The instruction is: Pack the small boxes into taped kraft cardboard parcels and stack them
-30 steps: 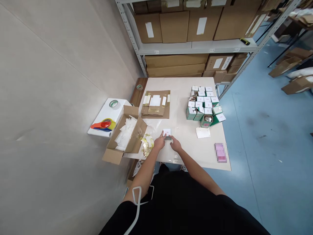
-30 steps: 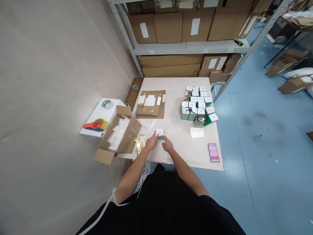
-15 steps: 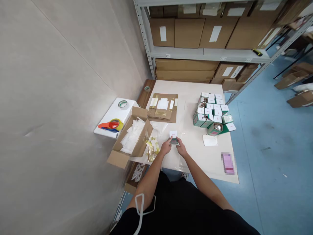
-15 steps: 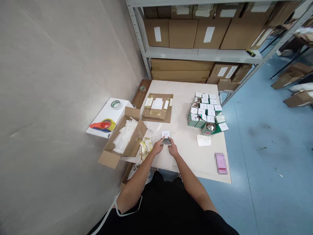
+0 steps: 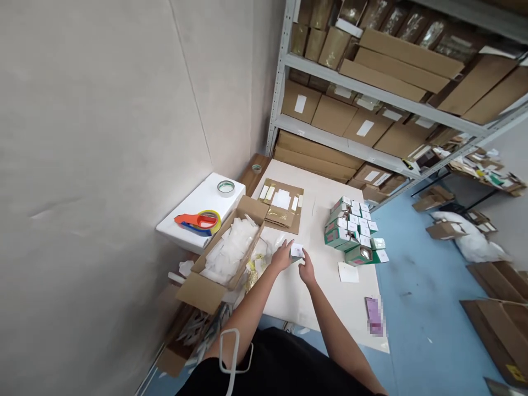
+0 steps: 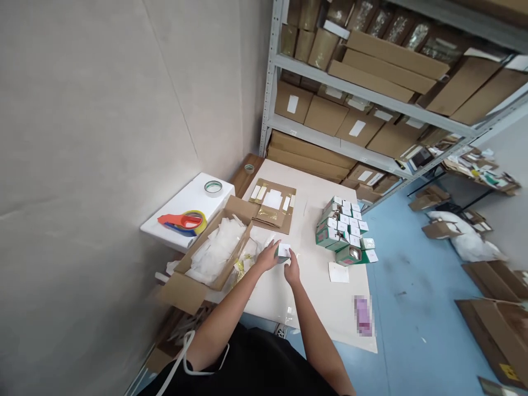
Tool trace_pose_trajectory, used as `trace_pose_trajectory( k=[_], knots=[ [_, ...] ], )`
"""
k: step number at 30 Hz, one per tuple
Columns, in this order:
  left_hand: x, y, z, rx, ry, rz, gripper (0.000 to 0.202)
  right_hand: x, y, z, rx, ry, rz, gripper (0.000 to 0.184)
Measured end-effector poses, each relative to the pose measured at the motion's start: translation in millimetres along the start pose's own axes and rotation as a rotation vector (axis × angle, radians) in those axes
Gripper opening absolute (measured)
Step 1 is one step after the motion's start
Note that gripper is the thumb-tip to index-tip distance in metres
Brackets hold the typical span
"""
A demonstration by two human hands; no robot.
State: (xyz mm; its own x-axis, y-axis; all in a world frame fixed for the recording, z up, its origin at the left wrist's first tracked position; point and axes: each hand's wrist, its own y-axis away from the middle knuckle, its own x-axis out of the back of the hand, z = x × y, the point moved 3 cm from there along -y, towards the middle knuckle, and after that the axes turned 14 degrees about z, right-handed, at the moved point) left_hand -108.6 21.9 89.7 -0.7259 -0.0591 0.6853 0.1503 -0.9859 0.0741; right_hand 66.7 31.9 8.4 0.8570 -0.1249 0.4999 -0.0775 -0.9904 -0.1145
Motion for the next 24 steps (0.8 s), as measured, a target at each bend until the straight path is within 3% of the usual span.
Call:
trace_pose_trajectory(
  k=[5,8,13,16,20,24],
  knots=[
    [67.3,15,-2,-0.146,0.242,0.317,0.07,-17,16,-84,0.372,-0.007,0.07,0.059],
    [119.6,28,-16,-0.143,0.346,0.527,0.065,-44,19,-131,0.464,0.018,0.026,0.051],
    [199.5,56,-56,-0.026,0.412,0.745,0.059,-118,22,-201,0.485,0.069,-0.296,0.04],
    [236.6,81,-81,-0.008,0.452,0.883,0.057,-168,29,-251,0.581,-0.008,-0.348,0.041],
    [269.8,121,-111,0.048,0.437,1.044,0.055,-235,42,-314,0.733,-0.091,-0.413,0.039],
    [287.5,157,-135,0.166,0.395,1.144,0.053,-289,52,-343,0.741,0.138,-0.438,0.041]
  ],
)
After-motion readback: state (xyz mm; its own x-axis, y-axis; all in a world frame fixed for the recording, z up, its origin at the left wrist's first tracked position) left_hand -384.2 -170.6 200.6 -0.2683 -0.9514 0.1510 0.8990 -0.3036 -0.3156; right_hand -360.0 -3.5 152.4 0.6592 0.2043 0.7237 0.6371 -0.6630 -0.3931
